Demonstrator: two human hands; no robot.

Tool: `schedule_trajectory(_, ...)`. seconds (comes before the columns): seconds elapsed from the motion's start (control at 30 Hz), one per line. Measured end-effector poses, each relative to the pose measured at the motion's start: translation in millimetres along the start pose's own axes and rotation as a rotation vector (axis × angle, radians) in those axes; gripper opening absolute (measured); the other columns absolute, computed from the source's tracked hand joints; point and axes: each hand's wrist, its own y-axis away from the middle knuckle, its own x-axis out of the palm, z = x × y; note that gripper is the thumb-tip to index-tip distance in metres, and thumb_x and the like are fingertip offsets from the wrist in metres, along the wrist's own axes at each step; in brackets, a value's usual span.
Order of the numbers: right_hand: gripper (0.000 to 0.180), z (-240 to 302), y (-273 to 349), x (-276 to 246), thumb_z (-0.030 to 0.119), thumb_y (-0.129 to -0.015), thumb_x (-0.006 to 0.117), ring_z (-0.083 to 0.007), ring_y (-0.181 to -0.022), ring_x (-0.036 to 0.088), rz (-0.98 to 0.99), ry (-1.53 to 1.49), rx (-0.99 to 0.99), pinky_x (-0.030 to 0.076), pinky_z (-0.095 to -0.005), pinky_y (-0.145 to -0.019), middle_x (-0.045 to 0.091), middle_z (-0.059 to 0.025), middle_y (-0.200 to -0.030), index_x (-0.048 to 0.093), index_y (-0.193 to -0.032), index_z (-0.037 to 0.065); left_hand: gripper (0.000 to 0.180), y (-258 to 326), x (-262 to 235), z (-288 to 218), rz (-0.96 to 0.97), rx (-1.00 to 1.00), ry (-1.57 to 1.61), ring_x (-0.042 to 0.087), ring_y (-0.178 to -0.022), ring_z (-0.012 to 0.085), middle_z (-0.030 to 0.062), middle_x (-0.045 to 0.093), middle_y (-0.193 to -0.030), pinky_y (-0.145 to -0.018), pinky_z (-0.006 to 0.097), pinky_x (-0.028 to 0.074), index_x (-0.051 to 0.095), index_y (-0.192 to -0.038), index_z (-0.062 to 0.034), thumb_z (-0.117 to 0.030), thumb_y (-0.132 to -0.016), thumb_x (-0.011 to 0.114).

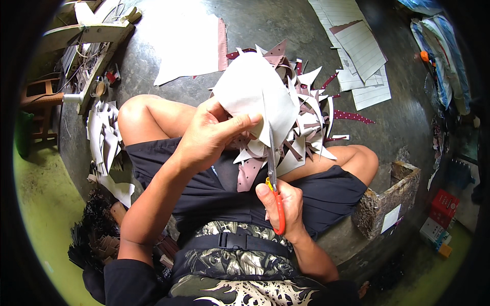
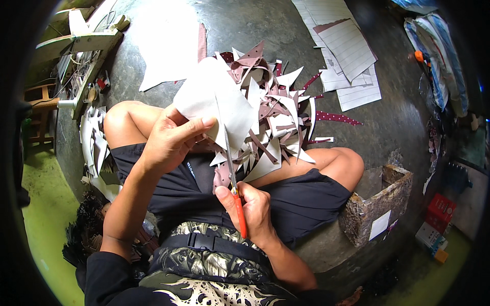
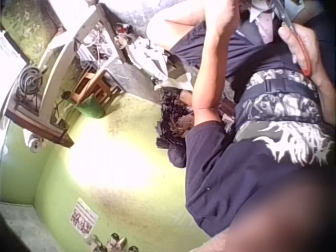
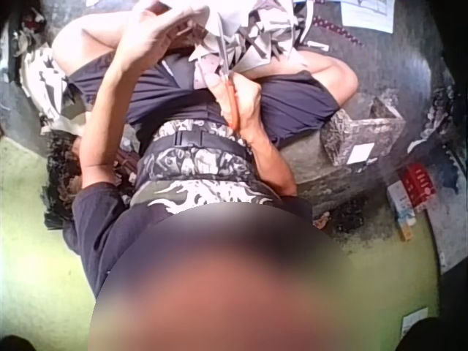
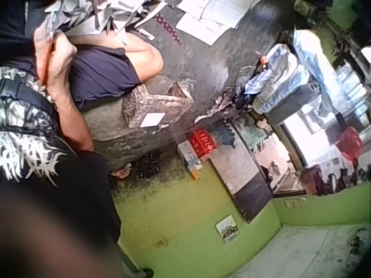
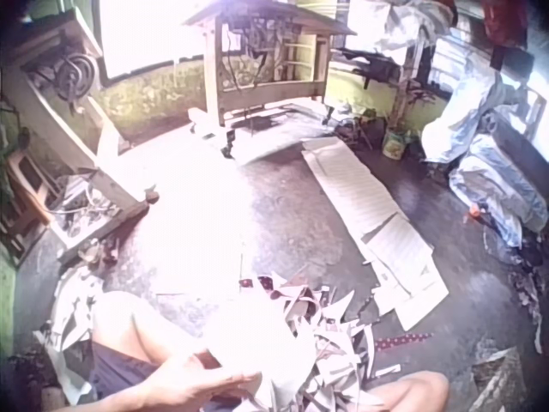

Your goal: The person sits cross-legged on the floor and uses red-handled scissors to cut white paper along drawn lines. They repeatedly pick up sheets, cut them into shapes, and place the finished pieces aside.

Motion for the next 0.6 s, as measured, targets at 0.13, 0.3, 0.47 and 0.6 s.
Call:
schedule_trajectory(0.13,0.037,-4,-8,3,0.032,-0.099,0.074,-0.0166,-0.057,0.052,0.005,-0.021,-0.151,0.047,-0.0338,-0.057,0.058,-0.0087,-0.066,0.062,-0.089,-0.001,0.032,2,1,6,-0.003,0.039,-0.073,0.067,-0.083,0.0116,0.0043,0.071,-0.099,-0.071,0.028,0.056,0.066,-0.122,-0.0015,-0.013,-0.095,0.078)
schedule_trajectory(0.3,0.034,0,-14,4,0.031,-0.1,0.071,-0.0193,-0.065,0.061,0.024,-0.05,-0.154,0.051,-0.0346,-0.065,0.065,-0.0122,-0.075,0.066,-0.106,-0.002,0.034,8,4,13,0.048,0.048,-0.067,0.068,-0.089,0.0132,0.0054,0.072,-0.104,-0.075,0.03,0.057,0.065,-0.124,-0.0012,-0.009,-0.094,0.079)
schedule_trajectory(0.47,0.033,5,-13,6,0.032,-0.1,0.072,-0.0185,-0.06,0.059,-0.014,-0.065,-0.134,0.051,-0.0344,-0.062,0.063,-0.01,-0.069,0.069,-0.097,-0.001,0.037,9,3,10,0.07,0.035,-0.068,0.068,-0.094,0.0134,0.0052,0.071,-0.108,-0.08,0.031,0.058,0.063,-0.127,-0.0015,-0.008,-0.094,0.079)
schedule_trajectory(0.6,0.035,4,-7,5,0.031,-0.099,0.073,-0.0172,-0.054,0.057,-0.047,-0.032,-0.067,0.049,-0.034,-0.057,0.06,-0.0079,-0.061,0.069,-0.085,0.0,0.039,10,6,6,0.058,0.029,-0.1,0.069,-0.098,0.0145,0.0051,0.071,-0.11,-0.083,0.032,0.059,0.062,-0.13,-0.0011,-0.007,-0.094,0.078)
